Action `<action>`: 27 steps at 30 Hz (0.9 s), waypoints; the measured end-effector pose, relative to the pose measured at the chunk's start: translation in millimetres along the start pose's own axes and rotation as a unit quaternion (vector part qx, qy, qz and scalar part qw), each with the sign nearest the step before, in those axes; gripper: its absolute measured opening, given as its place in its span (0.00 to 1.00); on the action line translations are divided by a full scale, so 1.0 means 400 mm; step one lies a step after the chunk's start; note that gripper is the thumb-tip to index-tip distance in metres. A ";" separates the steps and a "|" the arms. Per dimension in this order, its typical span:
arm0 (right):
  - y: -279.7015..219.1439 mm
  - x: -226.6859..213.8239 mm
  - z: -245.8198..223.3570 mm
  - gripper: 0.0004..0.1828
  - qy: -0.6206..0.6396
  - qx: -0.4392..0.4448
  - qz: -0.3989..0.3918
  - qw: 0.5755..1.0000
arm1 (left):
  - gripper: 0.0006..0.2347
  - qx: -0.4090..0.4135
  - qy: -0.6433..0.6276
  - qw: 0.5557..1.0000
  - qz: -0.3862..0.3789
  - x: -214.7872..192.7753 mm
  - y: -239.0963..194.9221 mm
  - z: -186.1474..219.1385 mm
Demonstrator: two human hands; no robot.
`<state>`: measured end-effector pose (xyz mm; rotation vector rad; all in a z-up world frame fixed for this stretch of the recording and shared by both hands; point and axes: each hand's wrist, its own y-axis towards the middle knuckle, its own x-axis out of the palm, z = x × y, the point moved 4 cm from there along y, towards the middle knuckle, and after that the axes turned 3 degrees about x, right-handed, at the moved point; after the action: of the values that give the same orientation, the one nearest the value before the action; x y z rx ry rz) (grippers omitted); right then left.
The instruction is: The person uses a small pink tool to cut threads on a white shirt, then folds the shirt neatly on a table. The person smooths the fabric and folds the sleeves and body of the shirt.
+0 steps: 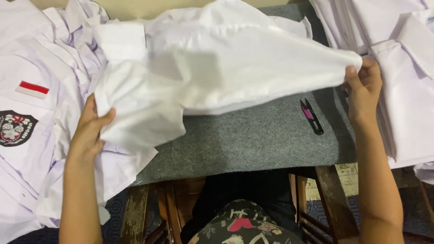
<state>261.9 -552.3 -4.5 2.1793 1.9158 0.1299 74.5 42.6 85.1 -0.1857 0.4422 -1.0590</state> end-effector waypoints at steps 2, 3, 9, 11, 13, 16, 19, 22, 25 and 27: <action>-0.051 -0.022 -0.004 0.12 -0.003 0.016 -0.008 1.000 | 0.31 0.010 -0.024 1.000 -0.017 -0.029 -0.019 -0.045; -0.077 -0.031 -0.004 0.14 -0.006 0.031 -0.016 0.999 | 0.33 0.020 -0.047 0.998 -0.032 -0.043 -0.032 -0.067; -0.175 -0.093 0.033 0.10 -0.180 0.124 -0.070 0.973 | 0.46 -0.103 0.078 0.985 -0.112 -0.054 -0.140 -0.129; -0.195 -0.101 0.030 0.09 -0.148 0.123 -0.076 0.978 | 0.45 -0.121 0.063 0.985 -0.103 -0.063 -0.152 -0.149; -0.213 -0.110 0.036 0.09 -0.115 0.121 -0.081 0.983 | 0.43 -0.139 0.047 0.985 -0.094 -0.074 -0.165 -0.164; -0.229 -0.137 0.028 0.09 -0.065 0.117 0.012 0.991 | 0.44 -0.118 0.024 0.988 -0.096 -0.105 -0.160 -0.211; -0.247 -0.123 0.000 0.16 -0.235 0.092 -0.062 0.966 | 0.44 -0.088 0.080 0.985 -0.128 -0.147 -0.133 -0.318; -0.263 -0.115 -0.013 0.15 -0.288 0.112 -0.064 0.949 | 0.36 -0.117 0.094 0.980 -0.131 -0.113 -0.176 -0.320; -0.281 -0.086 -0.062 0.20 -0.309 0.161 -0.093 0.933 | 0.43 -0.242 0.090 0.965 -0.051 -0.058 -0.253 -0.293; -0.276 -0.102 -0.029 0.25 -0.365 0.154 -0.094 0.913 | 0.37 -0.162 0.035 0.978 -0.124 -0.037 -0.242 -0.347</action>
<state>147.2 -578.7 -15.5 1.7912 1.7331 -0.9405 -69.7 17.2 -1.4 -0.5045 0.6667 -1.2361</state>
